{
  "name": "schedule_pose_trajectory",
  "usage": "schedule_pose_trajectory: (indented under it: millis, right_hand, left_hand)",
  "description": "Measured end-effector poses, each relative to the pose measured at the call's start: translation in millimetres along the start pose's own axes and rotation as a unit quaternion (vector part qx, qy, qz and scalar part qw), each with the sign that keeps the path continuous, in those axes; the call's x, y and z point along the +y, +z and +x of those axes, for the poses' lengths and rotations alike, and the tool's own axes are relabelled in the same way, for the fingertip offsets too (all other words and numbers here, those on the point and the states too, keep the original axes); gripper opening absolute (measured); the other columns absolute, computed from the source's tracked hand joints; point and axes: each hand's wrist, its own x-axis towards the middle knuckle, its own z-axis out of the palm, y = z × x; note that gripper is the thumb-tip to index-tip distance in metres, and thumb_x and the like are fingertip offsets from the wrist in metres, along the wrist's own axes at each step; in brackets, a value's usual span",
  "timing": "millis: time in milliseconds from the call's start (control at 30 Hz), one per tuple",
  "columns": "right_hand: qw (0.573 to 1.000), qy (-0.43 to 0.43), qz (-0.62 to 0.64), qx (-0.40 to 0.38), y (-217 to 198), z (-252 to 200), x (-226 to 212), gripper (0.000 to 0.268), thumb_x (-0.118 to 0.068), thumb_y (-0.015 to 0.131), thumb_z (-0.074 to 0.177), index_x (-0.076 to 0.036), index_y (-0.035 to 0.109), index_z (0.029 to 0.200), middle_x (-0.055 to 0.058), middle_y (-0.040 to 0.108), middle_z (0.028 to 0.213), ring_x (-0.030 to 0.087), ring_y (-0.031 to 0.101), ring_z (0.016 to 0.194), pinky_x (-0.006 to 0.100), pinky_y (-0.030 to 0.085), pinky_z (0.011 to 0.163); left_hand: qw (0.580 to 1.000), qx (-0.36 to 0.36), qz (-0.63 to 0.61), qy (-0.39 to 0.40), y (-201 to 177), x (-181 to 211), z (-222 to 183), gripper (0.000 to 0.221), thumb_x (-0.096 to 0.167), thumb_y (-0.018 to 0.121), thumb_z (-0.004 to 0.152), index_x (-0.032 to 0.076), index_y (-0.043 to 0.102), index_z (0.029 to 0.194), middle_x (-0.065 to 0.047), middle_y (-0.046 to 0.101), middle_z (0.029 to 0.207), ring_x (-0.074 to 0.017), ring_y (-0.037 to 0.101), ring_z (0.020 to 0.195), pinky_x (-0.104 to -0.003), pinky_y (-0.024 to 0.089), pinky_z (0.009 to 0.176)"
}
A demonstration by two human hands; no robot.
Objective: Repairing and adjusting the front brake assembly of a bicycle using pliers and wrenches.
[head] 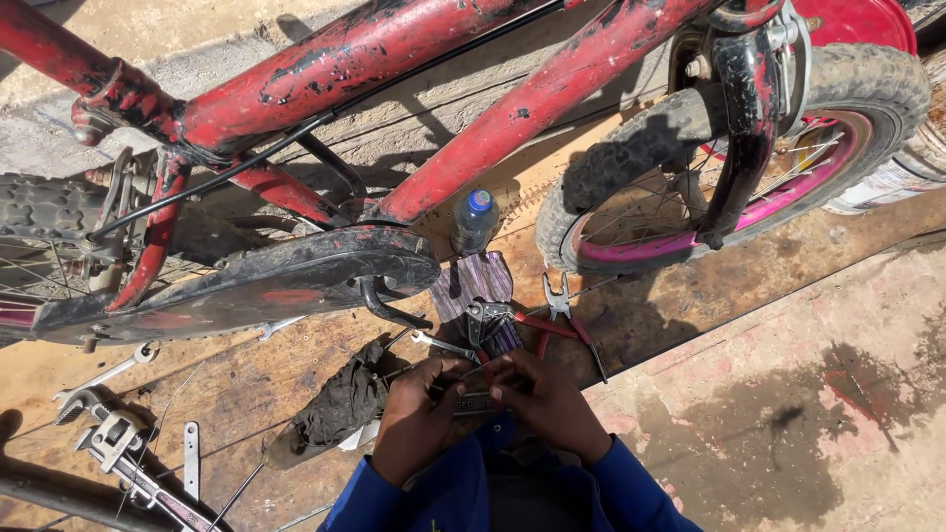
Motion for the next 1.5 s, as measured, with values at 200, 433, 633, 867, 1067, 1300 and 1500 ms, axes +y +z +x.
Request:
schedule_pose_trajectory:
  millis: [200,433,633,867,1067,1300,1500]
  right_hand:
    - [0.996,0.012,-0.049,0.069,-4.2,5.2,20.9,0.032,-0.018,0.072,0.082,-0.013,0.068,0.113,0.003,0.074,0.090,0.013,0.066,0.071,0.028,0.052,0.064]
    - [0.967,0.012,-0.096,0.237,-26.6,8.3,50.5,0.032,-0.014,0.071,0.079,-0.010,0.067,0.111,0.003,0.077,0.088,0.017,0.071,0.070,0.030,0.055,0.063]
    - [0.850,0.008,-0.376,0.370,-28.5,27.9,107.3,0.029,-0.015,0.062,0.079,-0.010,0.059,0.107,0.015,0.058,0.109,0.040,0.058,0.095,0.051,0.051,0.068]
    - [0.865,0.019,-0.385,0.320,-40.4,42.1,121.6,0.039,-0.016,0.062,0.078,0.000,0.054,0.113,0.024,0.059,0.107,0.045,0.062,0.082,0.052,0.052,0.067]
    - [0.894,-0.012,-0.296,0.336,-53.4,33.9,103.8,0.028,-0.023,0.061,0.082,-0.003,0.061,0.101,0.019,0.064,0.096,0.042,0.062,0.075,0.049,0.049,0.065]
    - [0.900,0.021,-0.260,0.349,-51.1,9.0,75.5,0.038,-0.045,0.060,0.089,-0.009,0.060,0.078,0.010,0.058,0.065,0.029,0.055,0.055,0.041,0.040,0.052]
    - [0.914,-0.032,-0.223,0.337,-49.8,0.0,89.5,0.023,-0.027,0.064,0.083,-0.007,0.055,0.078,0.010,0.059,0.065,0.030,0.053,0.054,0.041,0.039,0.052]
  left_hand:
    - [0.988,0.136,0.052,-0.050,-19.4,-25.9,3.5,0.022,0.006,0.067,0.081,0.009,0.074,0.102,-0.003,0.069,0.066,-0.0122,0.048,0.047,-0.025,0.039,0.048]
    - [0.922,0.297,0.246,0.043,-29.8,-32.7,-3.1,0.034,0.017,0.068,0.080,0.002,0.064,0.110,-0.018,0.056,0.108,-0.0357,0.050,0.099,-0.046,0.045,0.084]
    - [0.987,0.088,0.131,0.020,-8.0,4.0,-0.4,0.015,0.017,0.069,0.079,0.010,0.075,0.090,-0.003,0.071,0.076,-0.0152,0.057,0.051,-0.030,0.045,0.049]
    - [0.956,-0.092,0.165,0.226,29.6,8.6,17.2,0.012,0.018,0.071,0.078,0.012,0.071,0.089,0.000,0.069,0.080,-0.0168,0.063,0.063,-0.033,0.047,0.063]
    - [0.958,-0.138,0.166,0.190,39.2,12.4,28.2,0.018,0.016,0.071,0.079,0.012,0.068,0.097,-0.002,0.066,0.091,-0.0160,0.060,0.058,-0.031,0.047,0.052]
    - [0.959,-0.150,0.171,0.168,39.5,1.8,29.4,0.028,0.019,0.072,0.080,0.020,0.068,0.107,0.005,0.065,0.102,-0.0130,0.063,0.066,-0.029,0.050,0.061]
    - [0.928,-0.199,0.240,0.204,50.8,-25.8,37.0,0.037,0.022,0.069,0.080,0.013,0.062,0.115,-0.002,0.062,0.120,-0.0267,0.057,0.107,-0.040,0.048,0.087]
